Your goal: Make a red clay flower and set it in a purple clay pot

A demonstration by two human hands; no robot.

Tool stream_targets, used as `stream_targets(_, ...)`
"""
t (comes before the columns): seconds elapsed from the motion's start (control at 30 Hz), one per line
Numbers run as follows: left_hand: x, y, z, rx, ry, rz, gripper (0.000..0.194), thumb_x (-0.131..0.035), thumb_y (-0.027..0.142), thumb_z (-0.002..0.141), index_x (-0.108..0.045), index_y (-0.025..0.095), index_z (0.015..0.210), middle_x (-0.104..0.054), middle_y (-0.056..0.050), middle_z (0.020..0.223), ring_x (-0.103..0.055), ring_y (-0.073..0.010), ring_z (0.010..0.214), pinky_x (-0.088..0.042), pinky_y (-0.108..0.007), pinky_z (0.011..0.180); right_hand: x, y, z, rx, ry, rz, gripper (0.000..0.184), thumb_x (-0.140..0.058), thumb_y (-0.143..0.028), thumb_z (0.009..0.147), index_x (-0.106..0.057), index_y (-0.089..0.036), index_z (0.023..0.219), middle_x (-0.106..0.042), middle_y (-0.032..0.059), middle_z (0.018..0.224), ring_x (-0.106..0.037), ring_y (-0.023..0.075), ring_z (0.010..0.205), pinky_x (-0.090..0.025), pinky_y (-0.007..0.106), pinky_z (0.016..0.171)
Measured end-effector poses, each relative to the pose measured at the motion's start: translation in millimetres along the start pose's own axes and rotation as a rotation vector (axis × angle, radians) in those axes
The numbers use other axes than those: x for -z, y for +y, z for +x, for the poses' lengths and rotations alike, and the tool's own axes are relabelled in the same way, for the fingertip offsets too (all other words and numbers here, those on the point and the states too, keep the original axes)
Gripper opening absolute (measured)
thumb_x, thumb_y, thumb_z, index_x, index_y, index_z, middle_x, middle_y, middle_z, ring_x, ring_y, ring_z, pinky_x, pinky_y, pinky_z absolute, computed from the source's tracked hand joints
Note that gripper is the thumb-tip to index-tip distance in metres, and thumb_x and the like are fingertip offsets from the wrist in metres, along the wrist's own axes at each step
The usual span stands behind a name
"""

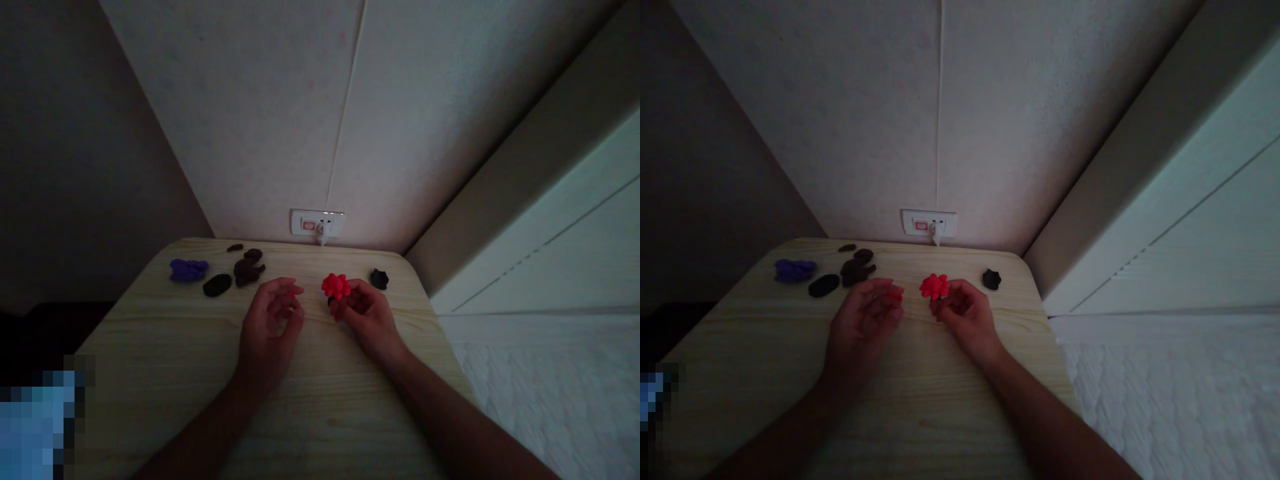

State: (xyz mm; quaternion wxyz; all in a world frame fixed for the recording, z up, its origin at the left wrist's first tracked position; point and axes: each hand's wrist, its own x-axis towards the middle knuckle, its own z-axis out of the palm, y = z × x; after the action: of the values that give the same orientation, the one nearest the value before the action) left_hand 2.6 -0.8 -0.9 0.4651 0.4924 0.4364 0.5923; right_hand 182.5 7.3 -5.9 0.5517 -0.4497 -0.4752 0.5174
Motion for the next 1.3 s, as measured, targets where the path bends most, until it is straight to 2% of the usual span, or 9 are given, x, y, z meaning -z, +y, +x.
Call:
stream_targets(0.1,-1.7,2,-6,-0.035,0.029,0.003,0.034,-0.076,0.022,0.082,-0.061,0.023,0.114,-0.07,-0.004,0.106,-0.067,-0.0163,0.089,-0.057,-0.03,0.083,5,-9,2,0.021,0.044,-0.051,0.034,-0.09,-0.038,0.069,-0.069,-0.023,0.091,-0.07,0.0003,0.08,-0.062,0.0148,0.065,-0.055,0.032,0.065)
stream_targets(0.2,-2.8,6,-9,-0.077,-0.005,0.074,0.02,-0.071,0.022,0.087,-0.065,0.024,0.105,-0.07,-0.003,0.103,-0.068,-0.0176,0.09,-0.056,-0.031,0.082,14,-24,7,0.054,0.101,-0.059,0.033,-0.089,-0.036,0.07,-0.071,-0.02,0.092,-0.071,0.0009,0.081,-0.061,0.0136,0.063,-0.053,0.03,0.061)
stream_targets(0.3,-7.4,10,-9,-0.189,-0.155,0.251,0.007,-0.064,0.019,0.09,-0.069,0.023,0.094,-0.07,-0.003,0.094,-0.066,-0.0181,0.084,-0.054,-0.031,0.076,30,-40,11,0.083,0.142,-0.079,0.033,-0.088,-0.035,0.07,-0.073,-0.019,0.095,-0.072,0.0018,0.084,-0.06,0.013,0.063,-0.052,0.029,0.06)
stream_targets(0.43,-25.6,14,-7,-0.272,-0.382,0.475,0.015,-0.059,0.012,0.087,-0.071,0.023,0.09,-0.072,-0.003,0.089,-0.066,-0.0196,0.079,-0.053,-0.033,0.072,62,-49,10,0.103,0.196,-0.172,0.032,-0.086,-0.037,0.072,-0.076,-0.018,0.097,-0.074,0.0038,0.088,-0.061,0.0141,0.065,-0.052,0.03,0.06)
stream_targets(0.67,-71.7,1,2,-0.397,-0.579,0.654,0.032,-0.058,0.01,0.086,-0.07,0.021,0.113,-0.07,-0.01,0.116,-0.065,-0.0279,0.111,-0.052,-0.047,0.102,103,-35,4,0.085,0.232,-0.197,0.035,-0.089,-0.038,0.07,-0.073,-0.018,0.094,-0.073,0.0025,0.076,-0.066,0.0174,0.066,-0.054,0.032,0.062)
stream_targets(0.77,-85.0,-8,16,-0.411,-0.59,0.715,0.032,-0.06,0.013,0.088,-0.07,0.019,0.117,-0.068,-0.013,0.121,-0.063,-0.0304,0.116,-0.051,-0.049,0.105,114,-34,7,0.097,0.256,-0.19,0.033,-0.088,-0.038,0.07,-0.073,-0.018,0.092,-0.074,0.0034,0.083,-0.067,0.0163,0.065,-0.055,0.032,0.062)
stream_targets(1.0,-108.3,-28,65,-0.36,-0.425,0.766,0.021,-0.063,0.024,0.094,-0.073,0.015,0.111,-0.07,-0.013,0.108,-0.066,-0.0297,0.106,-0.052,-0.048,0.099,130,-34,22,0.107,0.303,-0.219,0.034,-0.088,-0.038,0.07,-0.073,-0.016,0.093,-0.072,0.0043,0.088,-0.062,0.0131,0.06,-0.05,0.028,0.053)
stream_targets(1.17,-123.3,-32,71,-0.494,-0.485,0.828,0.018,-0.07,0.022,0.091,-0.076,0.019,0.108,-0.069,-0.01,0.105,-0.064,-0.0273,0.102,-0.052,-0.043,0.094,129,-23,29,0.069,0.245,-0.205,0.034,-0.088,-0.038,0.071,-0.074,-0.017,0.094,-0.075,0.0058,0.092,-0.064,0.0145,0.066,-0.049,0.026,0.053)
stream_targets(1.3,-126.4,-37,70,-0.499,-0.508,0.875,0.017,-0.069,0.023,0.092,-0.078,0.02,0.105,-0.068,-0.01,0.103,-0.062,-0.027,0.1,-0.052,-0.043,0.092,130,-14,34,0.021,0.221,-0.215,0.036,-0.09,-0.038,0.069,-0.075,-0.018,0.095,-0.077,0.0049,0.088,-0.064,0.0146,0.065,-0.05,0.026,0.055)
